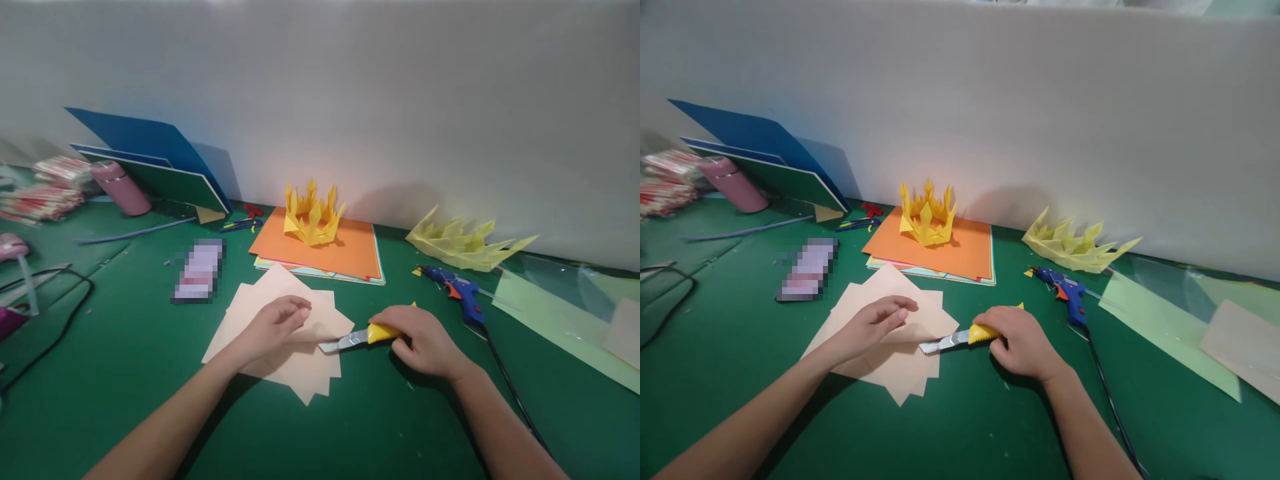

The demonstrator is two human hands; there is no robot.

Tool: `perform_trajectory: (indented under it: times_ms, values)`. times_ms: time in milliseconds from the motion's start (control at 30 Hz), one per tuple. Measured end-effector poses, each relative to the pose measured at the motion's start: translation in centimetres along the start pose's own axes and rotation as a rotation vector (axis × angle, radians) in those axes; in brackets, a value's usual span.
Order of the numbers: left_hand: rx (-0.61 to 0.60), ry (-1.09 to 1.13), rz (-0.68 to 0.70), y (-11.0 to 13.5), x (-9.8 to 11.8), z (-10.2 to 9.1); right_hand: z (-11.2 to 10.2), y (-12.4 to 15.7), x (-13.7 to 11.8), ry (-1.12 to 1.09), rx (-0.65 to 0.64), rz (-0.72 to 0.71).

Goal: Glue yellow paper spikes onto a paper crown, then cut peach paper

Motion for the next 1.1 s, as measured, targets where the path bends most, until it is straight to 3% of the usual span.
perform_trajectory:
  times_ms: [133, 300, 433, 533, 633, 767, 833, 933, 1100]
  values:
    - [0.014, -0.072, 0.040, -0.1, -0.1, 0.2, 0.3, 0.7, -0.1, 0.010, -0.015, 0.004]
    - [0.109, -0.056, -0.048, 0.0, -0.6, -1.1, 0.3, 1.1, 0.1, 0.047, 0.025, -0.006]
    - [0.022, 0.123, -0.126, 0.2, -0.4, -0.7, 0.2, 0.8, 0.4, 0.109, 0.005, 0.045]
    - [-0.084, 0.155, -0.086, 0.3, 0.6, -0.1, 0.4, 0.6, 0.2, 0.120, -0.025, 0.065]
    - [-0.159, -0.059, 0.024, 0.2, 1.4, 0.6, 0.8, 0.5, 0.0, 0.136, -0.057, 0.074]
    - [-0.241, -0.606, 0.197, 0.1, 2.3, 2.7, 0.9, 0.5, -0.3, 0.172, -0.056, 0.041]
    - [-0.290, -0.785, 0.181, 0.3, 1.8, 3.7, 1.0, 0.6, -0.3, 0.178, -0.056, 0.019]
    - [-0.280, -0.903, 0.137, 0.4, 1.4, 4.1, 1.2, 0.8, -0.3, 0.166, -0.075, 0.007]
    - [-0.232, -0.894, 0.104, 0.4, 0.9, 3.6, 1.1, 0.7, -0.4, 0.163, -0.076, 0.016]
Point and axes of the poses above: each hand's wrist, its own y-axis away from the middle knuckle, its own z-axis out of the palm, x = y × z, the point moved 10 cm from there along -y, towards the middle knuckle, and after that the axes turned 11 degrees about z, right-handed, at the moved point
